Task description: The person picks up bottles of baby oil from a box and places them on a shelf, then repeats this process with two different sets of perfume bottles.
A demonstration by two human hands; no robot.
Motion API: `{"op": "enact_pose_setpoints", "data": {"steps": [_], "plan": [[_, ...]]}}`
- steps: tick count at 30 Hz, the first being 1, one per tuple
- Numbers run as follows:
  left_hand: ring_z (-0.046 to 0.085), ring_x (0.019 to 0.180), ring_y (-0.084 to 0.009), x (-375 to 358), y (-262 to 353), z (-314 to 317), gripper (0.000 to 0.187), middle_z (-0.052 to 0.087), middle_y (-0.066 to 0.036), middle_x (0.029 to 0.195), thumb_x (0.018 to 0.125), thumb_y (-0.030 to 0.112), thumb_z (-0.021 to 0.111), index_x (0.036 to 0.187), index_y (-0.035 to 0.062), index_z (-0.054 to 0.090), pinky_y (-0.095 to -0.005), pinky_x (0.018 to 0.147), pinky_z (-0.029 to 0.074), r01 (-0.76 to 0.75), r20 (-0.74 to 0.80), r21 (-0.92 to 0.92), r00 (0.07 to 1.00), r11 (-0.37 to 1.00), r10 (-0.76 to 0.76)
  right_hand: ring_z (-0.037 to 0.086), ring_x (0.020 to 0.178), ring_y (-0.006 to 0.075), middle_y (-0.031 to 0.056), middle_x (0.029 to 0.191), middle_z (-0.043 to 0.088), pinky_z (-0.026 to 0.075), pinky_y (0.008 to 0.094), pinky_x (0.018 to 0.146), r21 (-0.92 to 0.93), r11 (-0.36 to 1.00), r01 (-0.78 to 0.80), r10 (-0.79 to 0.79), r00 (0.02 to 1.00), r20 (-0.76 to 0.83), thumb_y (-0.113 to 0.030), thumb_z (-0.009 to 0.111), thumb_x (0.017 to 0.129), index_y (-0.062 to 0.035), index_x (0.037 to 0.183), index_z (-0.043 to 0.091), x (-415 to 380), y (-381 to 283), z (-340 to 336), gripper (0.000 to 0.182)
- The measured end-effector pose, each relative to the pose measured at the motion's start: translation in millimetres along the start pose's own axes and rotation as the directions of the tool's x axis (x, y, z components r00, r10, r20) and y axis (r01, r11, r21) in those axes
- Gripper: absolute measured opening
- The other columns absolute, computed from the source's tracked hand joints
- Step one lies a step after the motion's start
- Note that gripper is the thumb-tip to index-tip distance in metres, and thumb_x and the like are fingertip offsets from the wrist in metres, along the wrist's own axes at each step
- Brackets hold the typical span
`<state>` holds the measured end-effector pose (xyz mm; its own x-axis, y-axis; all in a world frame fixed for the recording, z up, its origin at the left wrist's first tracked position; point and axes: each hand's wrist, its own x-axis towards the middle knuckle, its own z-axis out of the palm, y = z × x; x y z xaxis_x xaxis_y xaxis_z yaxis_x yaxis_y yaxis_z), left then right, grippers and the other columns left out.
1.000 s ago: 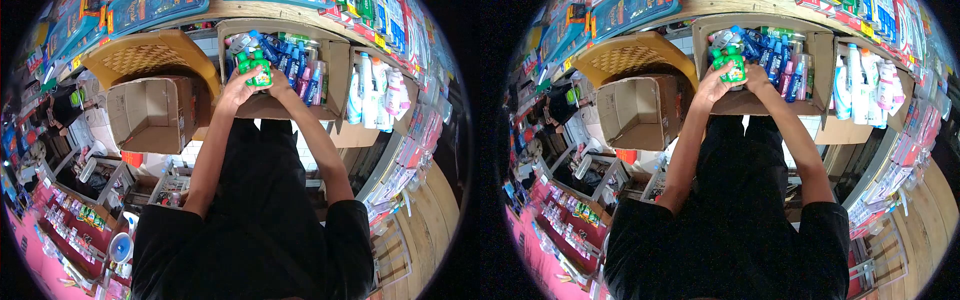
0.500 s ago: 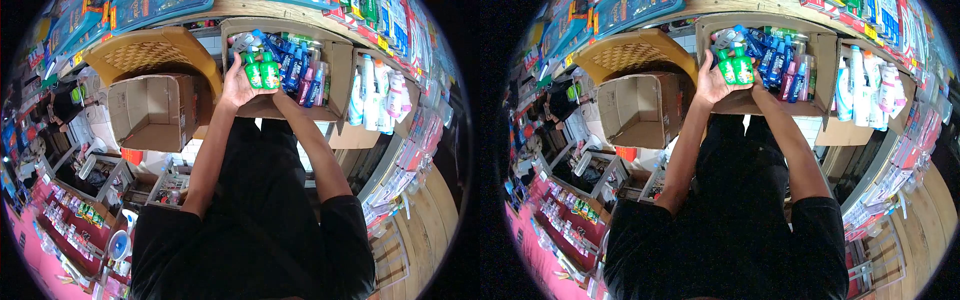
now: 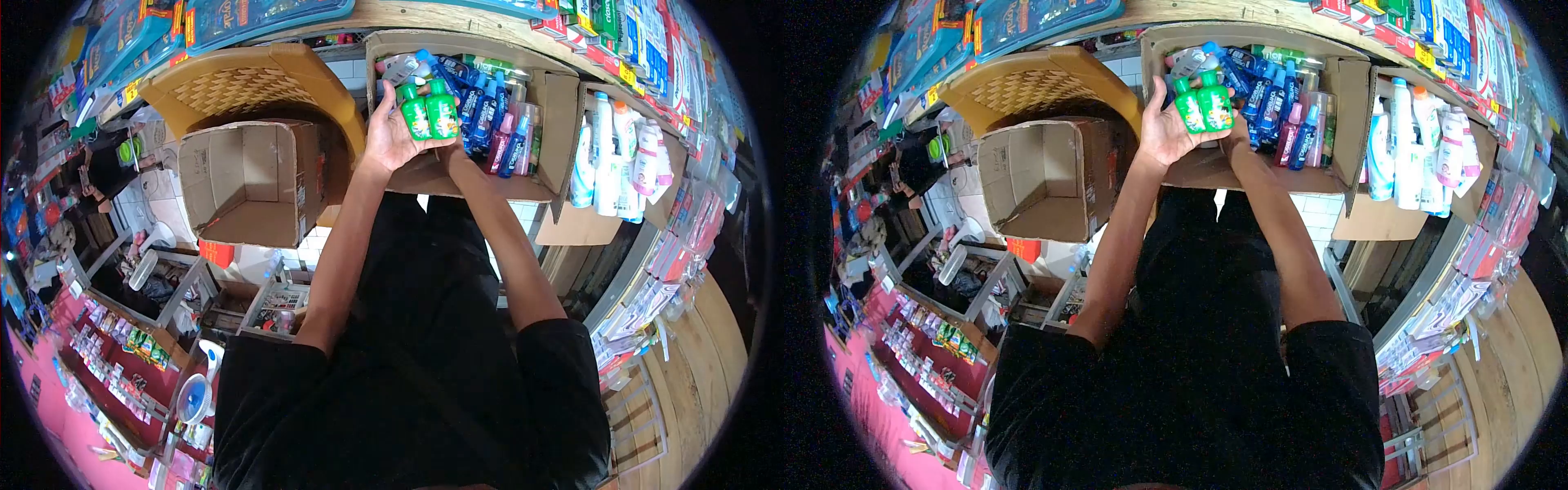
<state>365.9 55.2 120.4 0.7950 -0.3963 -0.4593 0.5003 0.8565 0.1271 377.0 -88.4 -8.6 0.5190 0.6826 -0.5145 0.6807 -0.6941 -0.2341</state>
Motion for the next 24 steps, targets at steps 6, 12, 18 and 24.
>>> {"op": "enact_pose_setpoints", "data": {"steps": [6, 12, 18, 24], "plan": [[0.046, 0.130, -0.0489, 2, 3, 3, 0.082, 0.044, -0.029, 0.143, 0.088, 0.077, 0.040, 0.138, 0.0122, 0.041, -0.0663, 0.104, 0.038, -0.042, -0.036, 0.010, 0.998, 0.999, 0.042, 0.061, 0.114, 0.0306, 0.0155, 0.124, 0.062, 0.052, 0.0409, 0.092, 0.022, 1.000, -0.015, 0.014, 0.998, 0.063, -0.021, 0.059, 0.091, -0.0062, 0.119, 0.064, -15, -1, -7, 0.033], [0.047, 0.129, -0.0464, 6, 4, 6, 0.089, 0.046, -0.027, 0.142, 0.085, 0.080, 0.041, 0.140, 0.0101, 0.041, -0.0653, 0.105, 0.038, -0.109, -0.107, 0.035, 0.988, 0.993, 0.112, 0.067, 0.096, 0.0302, 0.0152, 0.099, 0.069, 0.053, 0.0405, 0.082, 0.554, 0.796, -0.244, 0.270, 0.962, 0.036, -0.020, 0.069, 0.080, -0.0025, 0.113, 0.060, -75, -3, -72, 0.039], [0.048, 0.130, -0.0444, 16, 0, 4, 0.094, 0.048, -0.024, 0.142, 0.082, 0.083, 0.041, 0.140, 0.0103, 0.043, -0.0632, 0.107, 0.037, -0.156, -0.089, -0.026, 0.984, 0.987, 0.153, 0.063, 0.089, 0.0153, 0.0065, 0.096, 0.066, 0.050, 0.0286, 0.080, 0.997, 0.081, 0.018, 0.372, 0.927, -0.047, -0.012, 0.073, 0.082, -0.0027, 0.107, 0.059, -145, -2, -126, 0.030], [0.051, 0.126, -0.0424, 23, -21, 9, 0.089, 0.049, -0.025, 0.141, 0.082, 0.083, 0.042, 0.133, 0.0104, 0.049, -0.0617, 0.105, 0.040, -0.149, -0.049, -0.142, 0.988, 0.979, 0.143, 0.060, 0.095, 0.0104, 0.0023, 0.103, 0.060, 0.049, 0.0246, 0.080, 0.920, -0.283, 0.272, 0.519, 0.850, -0.092, -0.007, 0.078, 0.083, -0.0047, 0.115, 0.060, -129, -31, -116, 0.037]]}}
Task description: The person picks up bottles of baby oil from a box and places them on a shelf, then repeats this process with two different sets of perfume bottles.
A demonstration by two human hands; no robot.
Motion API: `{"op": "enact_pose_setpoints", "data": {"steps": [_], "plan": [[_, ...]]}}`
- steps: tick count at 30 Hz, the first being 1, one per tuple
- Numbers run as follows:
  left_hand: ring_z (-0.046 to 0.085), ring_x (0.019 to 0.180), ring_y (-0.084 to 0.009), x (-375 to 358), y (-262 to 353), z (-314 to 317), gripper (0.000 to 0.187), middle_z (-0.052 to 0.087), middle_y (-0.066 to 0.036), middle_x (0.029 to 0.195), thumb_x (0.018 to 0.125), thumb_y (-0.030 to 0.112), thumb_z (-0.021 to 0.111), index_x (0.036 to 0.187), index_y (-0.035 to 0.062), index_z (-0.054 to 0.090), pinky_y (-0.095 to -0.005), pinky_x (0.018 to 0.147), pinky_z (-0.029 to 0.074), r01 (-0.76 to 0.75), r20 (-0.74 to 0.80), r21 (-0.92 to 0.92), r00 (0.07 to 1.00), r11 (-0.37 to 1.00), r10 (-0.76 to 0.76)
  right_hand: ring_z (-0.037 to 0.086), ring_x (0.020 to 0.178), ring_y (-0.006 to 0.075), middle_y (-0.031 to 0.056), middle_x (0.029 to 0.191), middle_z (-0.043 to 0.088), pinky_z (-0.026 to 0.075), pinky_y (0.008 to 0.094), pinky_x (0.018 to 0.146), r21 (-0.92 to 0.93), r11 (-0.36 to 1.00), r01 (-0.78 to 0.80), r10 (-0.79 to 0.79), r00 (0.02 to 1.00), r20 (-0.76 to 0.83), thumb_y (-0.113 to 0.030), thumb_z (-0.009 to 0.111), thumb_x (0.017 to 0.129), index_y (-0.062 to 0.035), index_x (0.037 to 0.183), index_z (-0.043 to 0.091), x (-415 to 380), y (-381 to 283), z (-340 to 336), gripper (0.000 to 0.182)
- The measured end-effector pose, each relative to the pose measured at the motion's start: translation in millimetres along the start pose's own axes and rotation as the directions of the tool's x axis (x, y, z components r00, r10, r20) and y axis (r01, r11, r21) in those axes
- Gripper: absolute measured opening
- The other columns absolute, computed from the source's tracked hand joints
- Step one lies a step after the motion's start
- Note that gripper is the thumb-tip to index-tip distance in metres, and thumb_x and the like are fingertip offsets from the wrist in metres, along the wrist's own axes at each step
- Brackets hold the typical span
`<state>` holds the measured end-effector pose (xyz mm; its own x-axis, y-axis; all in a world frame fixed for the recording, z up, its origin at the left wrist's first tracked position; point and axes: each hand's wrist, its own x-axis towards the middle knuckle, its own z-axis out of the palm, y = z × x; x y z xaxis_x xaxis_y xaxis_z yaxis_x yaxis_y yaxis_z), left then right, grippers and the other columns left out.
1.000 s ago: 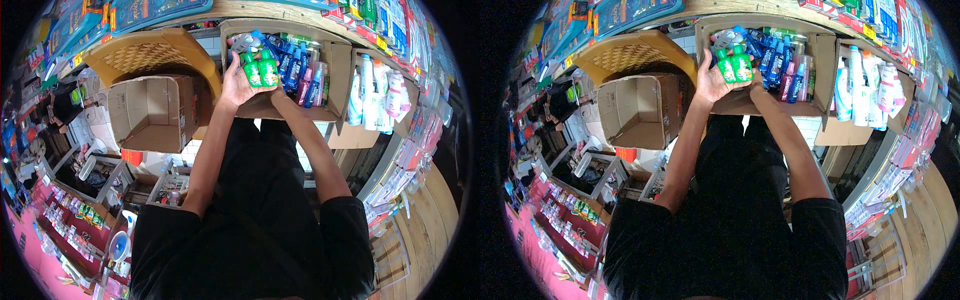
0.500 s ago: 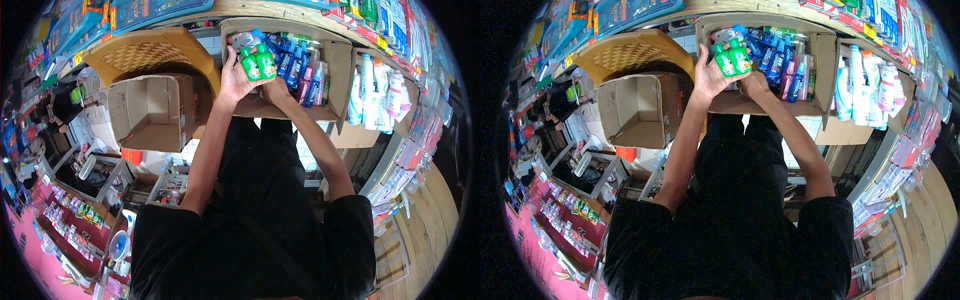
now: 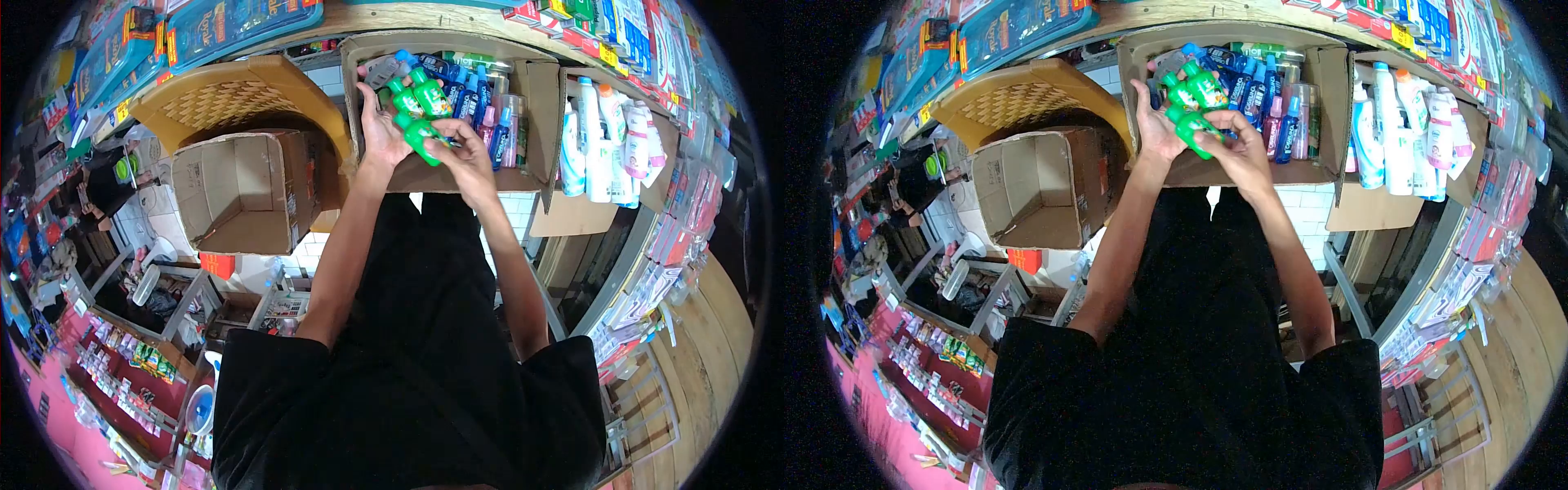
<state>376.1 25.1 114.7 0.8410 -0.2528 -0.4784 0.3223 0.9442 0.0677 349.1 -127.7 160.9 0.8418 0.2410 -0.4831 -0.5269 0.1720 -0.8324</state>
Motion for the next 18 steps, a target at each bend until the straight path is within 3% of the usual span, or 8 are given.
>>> {"op": "enact_pose_setpoints", "data": {"steps": [4, 7, 10, 13, 14, 15, 17, 18], "plan": [[0.052, 0.123, -0.0435, 1, -7, -2, 0.092, 0.048, -0.025, 0.142, 0.085, 0.081, 0.039, 0.140, 0.0078, 0.044, -0.0587, 0.103, 0.042, -0.028, -0.005, 0.019, 1.000, 0.999, 0.028, 0.061, 0.082, 0.0093, 0.0027, 0.092, 0.061, 0.050, 0.0214, 0.065, -0.078, 0.993, 0.084, -0.096, 0.982, -0.165, -0.010, 0.082, 0.080, -0.0032, 0.098, 0.054, -1, 18, 26, 0.034], [0.053, 0.121, -0.0465, 2, -7, -3, 0.095, 0.046, -0.028, 0.142, 0.084, 0.082, 0.040, 0.142, 0.0063, 0.042, -0.0615, 0.100, 0.045, 0.018, 0.064, -0.075, 0.998, 0.997, -0.013, 0.061, 0.079, 0.0066, 0.0018, 0.085, 0.063, 0.050, 0.0213, 0.066, -0.316, 0.923, 0.219, -0.291, 0.936, -0.200, -0.011, 0.082, 0.081, -0.0024, 0.089, 0.058, -5, 31, 34, 0.027], [0.050, 0.124, -0.0491, 1, -5, -7, 0.095, 0.045, -0.023, 0.145, 0.085, 0.081, 0.038, 0.147, 0.0090, 0.038, -0.0702, 0.097, 0.042, 0.063, 0.126, -0.175, 0.991, 0.983, -0.041, 0.060, 0.076, 0.0064, 0.0035, 0.083, 0.064, 0.050, 0.0216, 0.065, -0.157, 0.970, 0.188, -0.225, 0.936, -0.271, -0.008, 0.079, 0.083, -0.0017, 0.086, 0.059, -7, 24, 31, 0.021], [0.050, 0.124, -0.0467, 1, -1, -8, 0.096, 0.048, -0.020, 0.143, 0.086, 0.080, 0.038, 0.149, 0.0075, 0.035, -0.0664, 0.098, 0.043, 0.123, 0.226, -0.252, 0.972, 0.960, -0.065, 0.063, 0.074, 0.0115, 0.0082, 0.086, 0.069, 0.051, 0.0250, 0.061, 0.185, 0.975, 0.123, -0.058, 0.944, -0.325, -0.011, 0.058, 0.096, -0.0011, 0.088, 0.062, -9, 15, 7, 0.013], [0.050, 0.125, -0.0463, 0, 0, -7, 0.094, 0.048, -0.019, 0.143, 0.087, 0.079, 0.039, 0.149, 0.0079, 0.036, -0.0663, 0.098, 0.043, 0.112, 0.211, -0.231, 0.976, 0.966, -0.063, 0.066, 0.073, 0.0195, 0.0139, 0.090, 0.071, 0.054, 0.0305, 0.062, 0.172, 0.978, 0.119, -0.058, 0.945, -0.323, -0.013, 0.048, 0.097, -0.0004, 0.095, 0.064, -3, 31, -11, 0.020], [0.049, 0.125, -0.0462, -1, 2, -5, 0.094, 0.048, -0.019, 0.143, 0.087, 0.078, 0.039, 0.149, 0.0079, 0.035, -0.0664, 0.098, 0.043, 0.119, 0.221, -0.235, 0.973, 0.965, -0.066, 0.067, 0.074, 0.0225, 0.0155, 0.091, 0.071, 0.054, 0.0331, 0.064, -0.207, 0.974, 0.095, -0.149, 0.952, -0.265, -0.014, 0.047, 0.097, -0.0009, 0.098, 0.064, 6, 31, -16, 0.021], [0.049, 0.126, -0.0462, -2, 5, -2, 0.094, 0.047, -0.020, 0.143, 0.087, 0.078, 0.039, 0.149, 0.0078, 0.035, -0.0666, 0.098, 0.043, 0.134, 0.241, -0.241, 0.968, 0.961, -0.074, 0.068, 0.077, 0.0286, 0.0187, 0.091, 0.071, 0.056, 0.0383, 0.067, -0.824, 0.561, 0.078, -0.239, 0.968, -0.071, -0.015, 0.046, 0.096, -0.0019, 0.104, 0.064, 24, 33, -22, 0.024], [0.048, 0.126, -0.0461, -3, 5, 0, 0.094, 0.047, -0.020, 0.143, 0.087, 0.078, 0.039, 0.149, 0.0076, 0.035, -0.0667, 0.098, 0.043, 0.129, 0.249, -0.227, 0.966, 0.965, -0.070, 0.065, 0.103, 0.0314, 0.0195, 0.118, 0.066, 0.053, 0.0422, 0.090, -0.938, 0.336, 0.090, -0.002, 0.995, 0.095, -0.018, 0.045, 0.096, -0.0077, 0.127, 0.059, 34, 30, -23, 0.036]]}}
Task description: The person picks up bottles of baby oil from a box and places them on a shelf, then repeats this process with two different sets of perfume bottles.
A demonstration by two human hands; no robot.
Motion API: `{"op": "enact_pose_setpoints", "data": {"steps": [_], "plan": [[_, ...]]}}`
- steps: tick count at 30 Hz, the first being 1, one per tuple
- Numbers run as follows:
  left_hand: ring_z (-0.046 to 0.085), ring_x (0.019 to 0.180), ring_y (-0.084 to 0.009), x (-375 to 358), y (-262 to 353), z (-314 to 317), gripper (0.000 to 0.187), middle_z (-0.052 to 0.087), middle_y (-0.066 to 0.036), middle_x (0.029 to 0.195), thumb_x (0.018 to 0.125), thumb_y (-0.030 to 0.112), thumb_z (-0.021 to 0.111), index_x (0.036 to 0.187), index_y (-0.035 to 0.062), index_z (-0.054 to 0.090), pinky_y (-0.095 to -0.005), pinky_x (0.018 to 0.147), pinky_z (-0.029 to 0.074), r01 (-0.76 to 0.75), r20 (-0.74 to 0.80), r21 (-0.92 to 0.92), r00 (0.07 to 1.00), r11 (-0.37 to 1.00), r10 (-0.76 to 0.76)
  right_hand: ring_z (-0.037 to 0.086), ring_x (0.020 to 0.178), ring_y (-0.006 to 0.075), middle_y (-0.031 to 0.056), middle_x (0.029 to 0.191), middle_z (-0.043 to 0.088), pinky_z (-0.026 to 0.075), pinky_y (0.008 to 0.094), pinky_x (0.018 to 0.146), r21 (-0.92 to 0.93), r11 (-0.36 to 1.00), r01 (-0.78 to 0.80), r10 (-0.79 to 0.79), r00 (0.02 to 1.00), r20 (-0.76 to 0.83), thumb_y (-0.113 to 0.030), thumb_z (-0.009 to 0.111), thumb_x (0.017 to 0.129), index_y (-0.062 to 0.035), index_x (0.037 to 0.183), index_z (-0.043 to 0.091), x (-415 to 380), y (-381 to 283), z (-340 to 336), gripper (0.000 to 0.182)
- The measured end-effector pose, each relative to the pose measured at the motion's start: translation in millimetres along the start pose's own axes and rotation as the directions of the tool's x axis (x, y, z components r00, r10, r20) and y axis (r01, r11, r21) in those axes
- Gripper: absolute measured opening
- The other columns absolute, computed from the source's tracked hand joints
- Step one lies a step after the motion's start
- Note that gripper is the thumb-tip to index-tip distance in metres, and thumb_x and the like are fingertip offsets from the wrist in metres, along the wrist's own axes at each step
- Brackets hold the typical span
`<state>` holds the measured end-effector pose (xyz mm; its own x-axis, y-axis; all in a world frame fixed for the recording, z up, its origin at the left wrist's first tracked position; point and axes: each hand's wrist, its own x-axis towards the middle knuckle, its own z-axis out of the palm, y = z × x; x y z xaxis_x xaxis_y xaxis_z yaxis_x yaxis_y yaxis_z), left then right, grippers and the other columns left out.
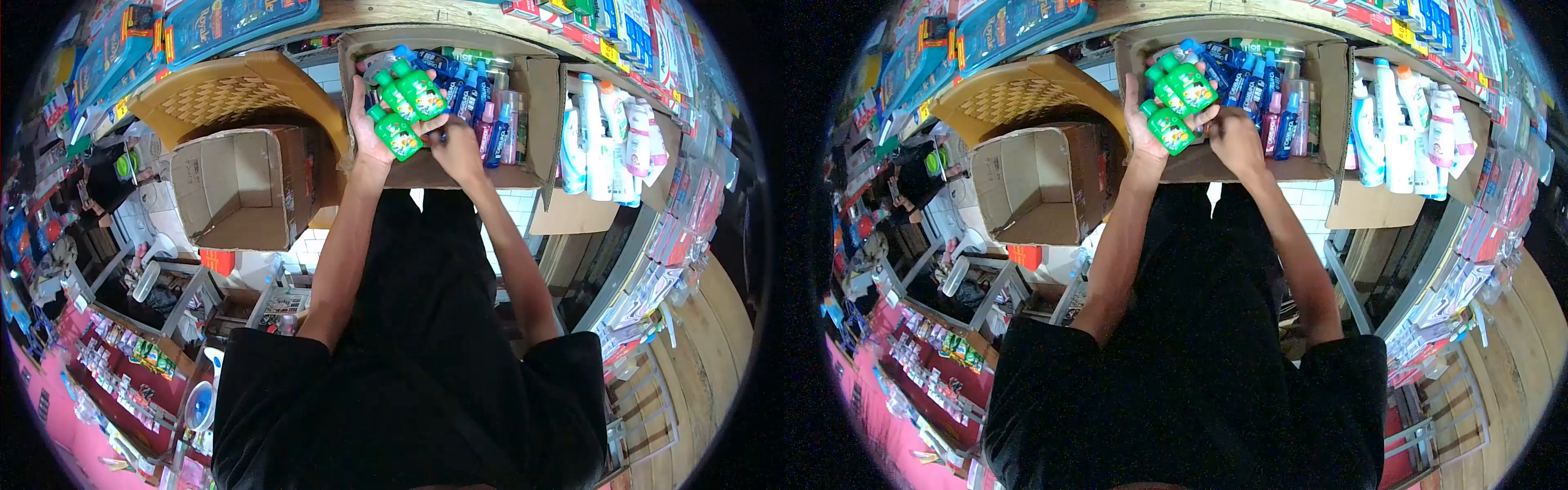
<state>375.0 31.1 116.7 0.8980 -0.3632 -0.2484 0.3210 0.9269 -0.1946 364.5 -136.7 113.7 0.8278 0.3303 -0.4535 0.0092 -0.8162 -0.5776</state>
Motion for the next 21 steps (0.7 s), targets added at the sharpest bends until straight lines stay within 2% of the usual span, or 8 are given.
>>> {"op": "enact_pose_setpoints", "data": {"steps": [3, 4, 6, 10, 14, 16, 19, 21], "plan": [[0.047, 0.127, -0.0469, -3, 0, 3, 0.092, 0.046, -0.021, 0.144, 0.087, 0.077, 0.040, 0.147, 0.0076, 0.038, -0.0681, 0.100, 0.040, 0.010, 0.031, -0.007, 0.999, 1.000, -0.009, 0.050, 0.129, 0.0285, 0.0132, 0.146, 0.048, 0.041, 0.0410, 0.108, -0.106, 0.946, 0.305, -0.302, 0.952, 0.043, -0.018, 0.048, 0.096, -0.0124, 0.143, 0.047, 43, 18, 52, 0.047], [0.046, 0.128, -0.0479, -4, 0, 3, 0.090, 0.045, -0.022, 0.145, 0.087, 0.077, 0.041, 0.145, 0.0079, 0.041, -0.0693, 0.101, 0.038, 0.022, 0.039, -0.045, 0.999, 0.999, -0.021, 0.045, 0.133, 0.0287, 0.0115, 0.150, 0.043, 0.037, 0.0406, 0.111, -0.364, 0.862, 0.353, -0.332, 0.936, 0.119, -0.018, 0.048, 0.096, -0.0131, 0.146, 0.043, 47, 14, 57, 0.050], [0.044, 0.130, -0.0486, -6, 2, 2, 0.088, 0.043, -0.023, 0.148, 0.087, 0.076, 0.044, 0.143, 0.0078, 0.045, -0.0710, 0.104, 0.033, 0.055, 0.066, -0.090, 0.997, 0.994, -0.049, 0.045, 0.133, 0.0292, 0.0118, 0.149, 0.043, 0.037, 0.0408, 0.111, -0.570, 0.702, 0.427, -0.374, 0.902, 0.215, -0.018, 0.050, 0.094, -0.0124, 0.145, 0.044, 63, 9, 65, 0.051], [0.043, 0.130, -0.0492, -15, 3, -1, 0.089, 0.043, -0.023, 0.148, 0.086, 0.076, 0.046, 0.143, 0.0077, 0.045, -0.0712, 0.103, 0.033, 0.055, -0.016, -0.111, 0.998, 0.992, -0.057, 0.045, 0.133, 0.0303, 0.0126, 0.148, 0.044, 0.037, 0.0412, 0.111, -0.635, 0.588, 0.502, -0.407, 0.861, 0.304, -0.019, 0.054, 0.091, -0.0111, 0.143, 0.045, 78, 17, 75, 0.054], [0.044, 0.128, -0.0503, -19, 1, 2, 0.089, 0.043, -0.024, 0.147, 0.086, 0.076, 0.045, 0.144, 0.0083, 0.044, -0.0715, 0.103, 0.033, 0.019, -0.037, 0.018, 0.999, 1.000, -0.018, 0.044, 0.133, 0.0313, 0.0134, 0.147, 0.045, 0.037, 0.0417, 0.112, -0.655, 0.515, 0.553, -0.420, 0.829, 0.370, -0.019, 0.059, 0.087, -0.0097, 0.141, 0.047, 79, 23, 78, 0.056], [0.045, 0.128, -0.0508, -18, 4, -1, 0.088, 0.043, -0.025, 0.146, 0.086, 0.076, 0.045, 0.144, 0.0089, 0.043, -0.0718, 0.102, 0.034, 0.034, -0.007, -0.103, 0.999, 0.994, -0.035, 0.044, 0.134, 0.0318, 0.0138, 0.146, 0.046, 0.037, 0.0419, 0.112, -0.648, 0.493, 0.581, -0.429, 0.810, 0.399, -0.019, 0.061, 0.085, -0.0090, 0.140, 0.047, 77, 26, 77, 0.058], [0.044, 0.128, -0.0514, -16, 8, -2, 0.087, 0.044, -0.026, 0.145, 0.088, 0.076, 0.042, 0.144, 0.0093, 0.043, -0.0716, 0.101, 0.036, 0.028, -0.004, -0.072, 1.000, 0.997, -0.028, 0.044, 0.134, 0.0326, 0.0143, 0.145, 0.046, 0.037, 0.0422, 0.112, -0.607, 0.481, 0.632, -0.449, 0.773, 0.449, -0.019, 0.064, 0.082, -0.0080, 0.139, 0.048, 71, 32, 72, 0.060], [0.044, 0.128, -0.0518, -16, 8, 0, 0.088, 0.044, -0.026, 0.145, 0.088, 0.077, 0.040, 0.145, 0.0095, 0.041, -0.0721, 0.101, 0.036, 0.024, 0.001, -0.070, 1.000, 0.997, -0.024, 0.044, 0.134, 0.0332, 0.0147, 0.145, 0.047, 0.037, 0.0424, 0.112, -0.537, 0.566, 0.626, -0.436, 0.780, 0.449, -0.019, 0.066, 0.080, -0.0074, 0.138, 0.049, 66, 35, 66, 0.061]]}}
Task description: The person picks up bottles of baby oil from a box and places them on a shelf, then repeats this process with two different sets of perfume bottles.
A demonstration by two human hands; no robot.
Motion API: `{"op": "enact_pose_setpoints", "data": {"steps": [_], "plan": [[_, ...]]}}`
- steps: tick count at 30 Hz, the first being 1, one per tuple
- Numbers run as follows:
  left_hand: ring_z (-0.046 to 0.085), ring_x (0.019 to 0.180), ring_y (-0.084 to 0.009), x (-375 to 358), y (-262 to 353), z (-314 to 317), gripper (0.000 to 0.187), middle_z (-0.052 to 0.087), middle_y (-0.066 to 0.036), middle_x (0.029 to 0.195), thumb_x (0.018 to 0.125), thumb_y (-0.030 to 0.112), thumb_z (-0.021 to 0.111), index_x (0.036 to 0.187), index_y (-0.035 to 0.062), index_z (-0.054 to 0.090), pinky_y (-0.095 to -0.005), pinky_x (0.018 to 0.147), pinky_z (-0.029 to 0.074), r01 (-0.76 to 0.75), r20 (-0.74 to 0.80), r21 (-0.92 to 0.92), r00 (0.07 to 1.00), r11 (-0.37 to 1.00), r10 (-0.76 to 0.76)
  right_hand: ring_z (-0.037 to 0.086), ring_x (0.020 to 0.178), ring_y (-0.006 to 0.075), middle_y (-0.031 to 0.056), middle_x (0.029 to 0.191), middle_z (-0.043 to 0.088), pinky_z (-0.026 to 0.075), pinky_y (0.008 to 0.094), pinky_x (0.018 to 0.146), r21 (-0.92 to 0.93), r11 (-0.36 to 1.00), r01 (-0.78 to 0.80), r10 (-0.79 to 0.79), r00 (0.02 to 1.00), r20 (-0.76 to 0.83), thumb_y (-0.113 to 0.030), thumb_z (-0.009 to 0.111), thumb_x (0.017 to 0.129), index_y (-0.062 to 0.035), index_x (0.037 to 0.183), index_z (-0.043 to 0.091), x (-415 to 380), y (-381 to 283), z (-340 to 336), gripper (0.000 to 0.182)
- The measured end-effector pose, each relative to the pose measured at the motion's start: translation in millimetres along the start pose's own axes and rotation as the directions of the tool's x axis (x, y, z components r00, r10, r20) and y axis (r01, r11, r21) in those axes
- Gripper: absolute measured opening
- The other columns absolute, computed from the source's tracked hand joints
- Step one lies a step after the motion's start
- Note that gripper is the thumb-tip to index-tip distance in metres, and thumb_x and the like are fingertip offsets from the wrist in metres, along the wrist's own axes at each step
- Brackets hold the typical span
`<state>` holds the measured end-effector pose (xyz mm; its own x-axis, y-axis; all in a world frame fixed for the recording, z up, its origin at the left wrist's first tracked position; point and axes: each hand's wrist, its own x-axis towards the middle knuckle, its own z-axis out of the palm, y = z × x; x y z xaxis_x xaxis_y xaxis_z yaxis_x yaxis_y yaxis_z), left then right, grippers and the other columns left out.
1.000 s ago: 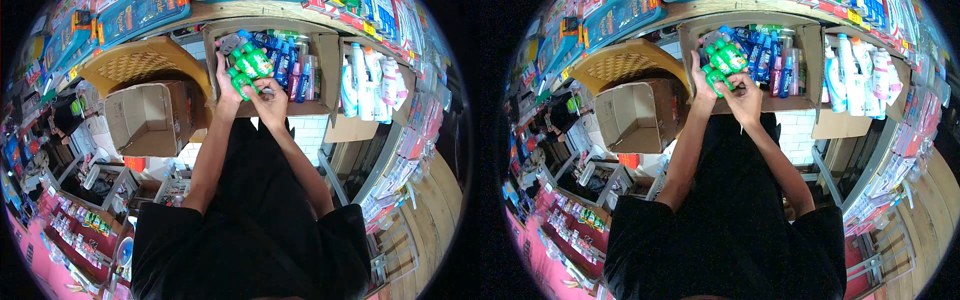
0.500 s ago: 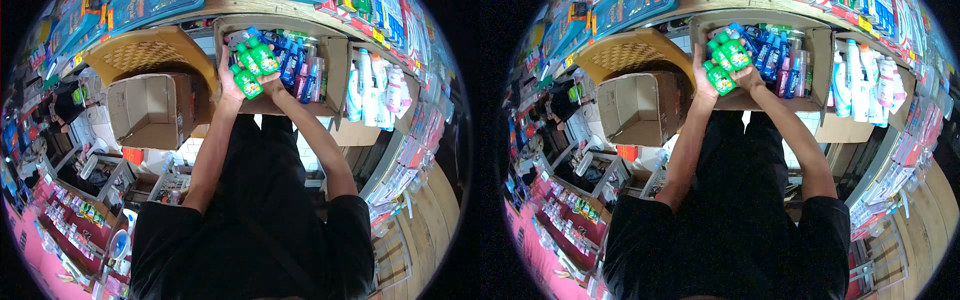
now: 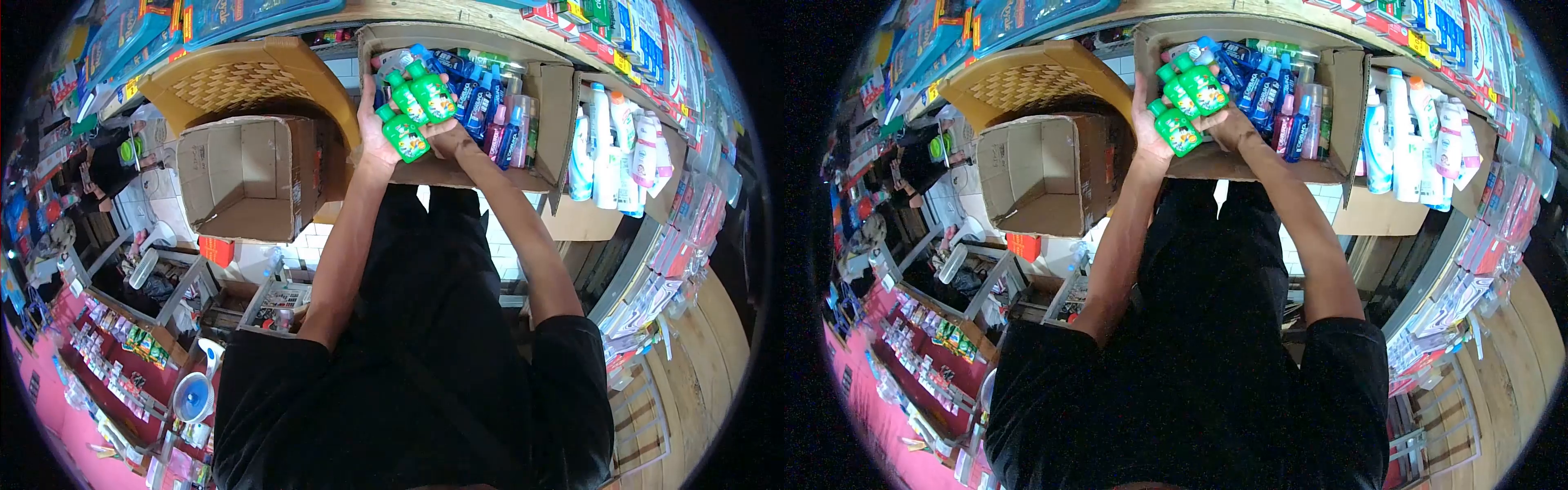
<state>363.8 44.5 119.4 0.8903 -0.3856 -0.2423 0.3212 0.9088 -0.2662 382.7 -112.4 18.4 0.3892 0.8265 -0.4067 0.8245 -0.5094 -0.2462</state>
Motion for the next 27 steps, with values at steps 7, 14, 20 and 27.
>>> {"op": "enact_pose_setpoints", "data": {"steps": [7, 14, 20, 27], "plan": [[0.042, 0.130, -0.0521, -4, 4, 3, 0.093, 0.040, -0.026, 0.147, 0.086, 0.080, 0.037, 0.148, 0.0097, 0.038, -0.0735, 0.102, 0.034, 0.024, 0.043, -0.001, 0.999, 1.000, -0.024, 0.063, 0.092, 0.0391, 0.0196, 0.101, 0.063, 0.052, 0.0449, 0.082, 0.713, 0.699, -0.053, 0.416, 0.841, -0.345, -0.011, 0.069, 0.074, -0.0003, 0.103, 0.058, -46, -13, -40, 0.033], [0.045, 0.129, -0.0505, -5, 1, 0, 0.095, 0.039, -0.024, 0.150, 0.085, 0.081, 0.038, 0.148, 0.0099, 0.038, -0.0714, 0.103, 0.034, 0.025, 0.028, 0.065, 0.999, 0.998, -0.027, 0.059, 0.081, 0.0131, 0.0080, 0.099, 0.060, 0.050, 0.0281, 0.071, 0.967, 0.237, -0.090, 0.811, 0.566, -0.146, -0.002, 0.067, 0.083, -0.0022, 0.110, 0.056, -88, -21, -56, 0.029], [0.047, 0.131, -0.0433, -5, -4, -2, 0.090, 0.040, -0.023, 0.150, 0.087, 0.078, 0.040, 0.147, 0.0120, 0.040, -0.0709, 0.103, 0.035, 0.007, -0.014, 0.162, 1.000, 0.987, -0.005, 0.061, 0.101, 0.0155, 0.0110, 0.114, 0.062, 0.050, 0.0280, 0.090, 0.852, -0.203, 0.483, 0.940, 0.341, 0.031, 0.003, 0.063, 0.087, 0.0041, 0.124, 0.055, -107, -43, -91, 0.038], [0.048, 0.128, -0.0438, -3, -15, -2, 0.086, 0.043, -0.024, 0.147, 0.089, 0.075, 0.040, 0.144, 0.0087, 0.044, -0.0605, 0.104, 0.040, 0.059, -0.133, 0.121, 0.990, 0.991, -0.042, 0.061, 0.103, 0.0196, 0.0115, 0.113, 0.060, 0.050, 0.0312, 0.092, 0.841, 0.479, 0.253, 0.826, 0.194, -0.529, 0.007, 0.072, 0.081, -0.0007, 0.120, 0.066, -102, -89, -142, 0.041]]}}
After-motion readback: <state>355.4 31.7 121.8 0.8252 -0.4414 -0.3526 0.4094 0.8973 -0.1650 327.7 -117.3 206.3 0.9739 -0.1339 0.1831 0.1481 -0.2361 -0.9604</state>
